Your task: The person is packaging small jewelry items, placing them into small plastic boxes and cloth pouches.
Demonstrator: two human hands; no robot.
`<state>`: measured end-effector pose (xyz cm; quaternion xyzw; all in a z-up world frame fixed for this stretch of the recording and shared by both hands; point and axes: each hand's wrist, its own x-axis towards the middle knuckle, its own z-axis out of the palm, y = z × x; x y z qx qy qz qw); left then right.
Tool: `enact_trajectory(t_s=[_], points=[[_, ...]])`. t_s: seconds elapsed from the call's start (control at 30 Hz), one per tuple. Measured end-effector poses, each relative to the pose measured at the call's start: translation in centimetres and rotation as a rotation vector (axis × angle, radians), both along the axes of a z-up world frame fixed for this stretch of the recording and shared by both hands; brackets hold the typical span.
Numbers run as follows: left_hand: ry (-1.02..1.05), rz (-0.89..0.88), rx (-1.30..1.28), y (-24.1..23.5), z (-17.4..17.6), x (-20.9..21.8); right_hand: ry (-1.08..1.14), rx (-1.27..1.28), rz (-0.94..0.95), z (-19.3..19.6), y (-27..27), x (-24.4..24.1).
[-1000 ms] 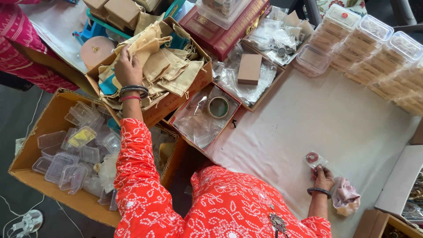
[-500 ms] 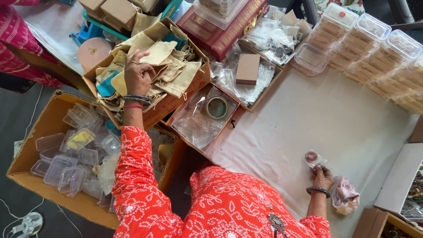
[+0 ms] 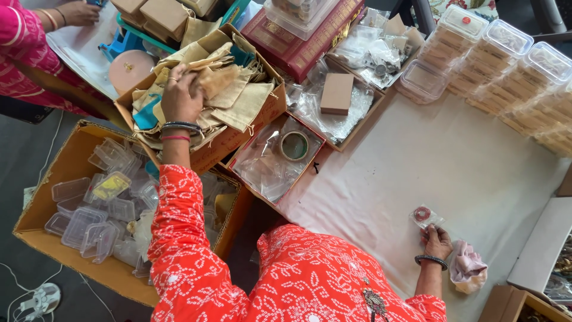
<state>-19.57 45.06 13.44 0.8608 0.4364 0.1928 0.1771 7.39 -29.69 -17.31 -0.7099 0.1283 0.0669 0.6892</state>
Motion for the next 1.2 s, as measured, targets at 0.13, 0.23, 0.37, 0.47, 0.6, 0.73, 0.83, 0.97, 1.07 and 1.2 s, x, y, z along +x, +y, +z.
enact_trajectory(t_s=[0.13,0.23,0.37,0.47,0.6,0.73,0.83,0.97,1.07,1.2], points=[[0.154,-0.214,-0.032,-3.2,3.3,0.7,-0.014,-0.002,-0.011,-0.3,0.1,-0.1],[0.45,-0.384,-0.005,-5.3,3.7,1.2,-0.022,0.004,-0.007,-0.5,0.0,-0.2],[0.442,-0.327,0.184,-4.0,-0.5,1.2,-0.036,0.01,-0.002,-0.4,0.1,-0.1],[0.302,-0.221,0.151,-3.1,0.2,1.9,-0.036,0.001,-0.007,-0.2,0.3,-0.2],[0.159,0.135,0.062,3.3,-2.0,3.8,-0.035,-0.006,-0.002,-0.4,0.2,0.0],[0.064,0.195,0.295,6.4,-0.5,3.1,-0.048,-0.009,-0.004,-0.4,0.3,-0.2],[-0.032,0.16,0.467,4.4,2.7,2.5,-0.063,-0.021,-0.015,-0.6,0.3,-0.1],[-0.14,-0.092,0.749,3.2,2.7,2.0,-0.08,-0.047,-0.019,-1.0,0.3,0.0],[-0.096,-0.137,0.816,2.8,1.8,1.7,-0.077,-0.067,-0.021,-0.3,0.6,-0.3],[-0.238,0.162,0.481,1.2,3.4,1.2,-0.07,-0.088,-0.037,0.8,1.1,-0.5]])
